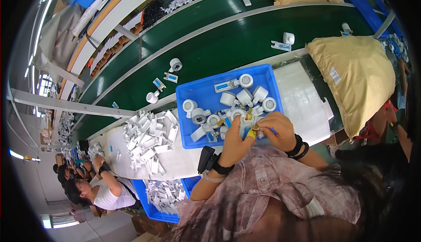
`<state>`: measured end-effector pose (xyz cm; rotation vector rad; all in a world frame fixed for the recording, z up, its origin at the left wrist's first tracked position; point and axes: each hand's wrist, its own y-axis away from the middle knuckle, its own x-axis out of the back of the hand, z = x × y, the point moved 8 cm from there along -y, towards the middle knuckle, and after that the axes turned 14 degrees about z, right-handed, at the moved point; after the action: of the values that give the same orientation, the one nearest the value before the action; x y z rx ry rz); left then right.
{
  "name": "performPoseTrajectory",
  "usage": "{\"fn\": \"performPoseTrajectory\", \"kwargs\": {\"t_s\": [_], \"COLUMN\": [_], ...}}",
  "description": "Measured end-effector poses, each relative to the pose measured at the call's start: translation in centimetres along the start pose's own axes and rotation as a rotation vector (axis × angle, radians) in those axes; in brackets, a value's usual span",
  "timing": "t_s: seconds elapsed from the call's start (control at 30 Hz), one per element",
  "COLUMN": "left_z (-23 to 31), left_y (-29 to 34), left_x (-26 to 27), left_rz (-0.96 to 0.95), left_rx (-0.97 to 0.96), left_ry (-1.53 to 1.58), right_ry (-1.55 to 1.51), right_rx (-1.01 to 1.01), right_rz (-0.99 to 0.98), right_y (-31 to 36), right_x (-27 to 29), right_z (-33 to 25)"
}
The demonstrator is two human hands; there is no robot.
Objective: The person assembles small fans by picking up a motor and a white plastic housing, fitting them together, and placing the unit onto a green conveyor belt.
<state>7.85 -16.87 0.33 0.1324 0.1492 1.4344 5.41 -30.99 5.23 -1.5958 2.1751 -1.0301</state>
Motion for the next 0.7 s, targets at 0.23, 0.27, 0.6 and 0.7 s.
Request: {"fn": "performPoseTrajectory", "kwargs": {"t_s": [0.23,0.27,0.6,0.7], "left_z": [0.9,1.7,2.2,2.8], "left_y": [0.0,0.0,0.4,0.6], "left_x": [0.1,0.0,-0.4,-0.6], "left_rz": [0.012,0.019,0.006,0.008], "left_rx": [-0.107,-0.216,-0.272,-0.317], "left_ry": [-0.156,-0.225,-0.308,-0.312], "right_ry": [0.032,0.050,0.081,0.076], "right_rx": [0.103,0.128,0.171,0.184], "right_rz": [0.002,0.013,0.045,0.041], "right_y": [-0.3,-0.2,0.0,-0.1], "right_x": [0.2,0.2,0.3,0.3], "right_z": [-0.9,-1.1,-1.5,-1.6]}}
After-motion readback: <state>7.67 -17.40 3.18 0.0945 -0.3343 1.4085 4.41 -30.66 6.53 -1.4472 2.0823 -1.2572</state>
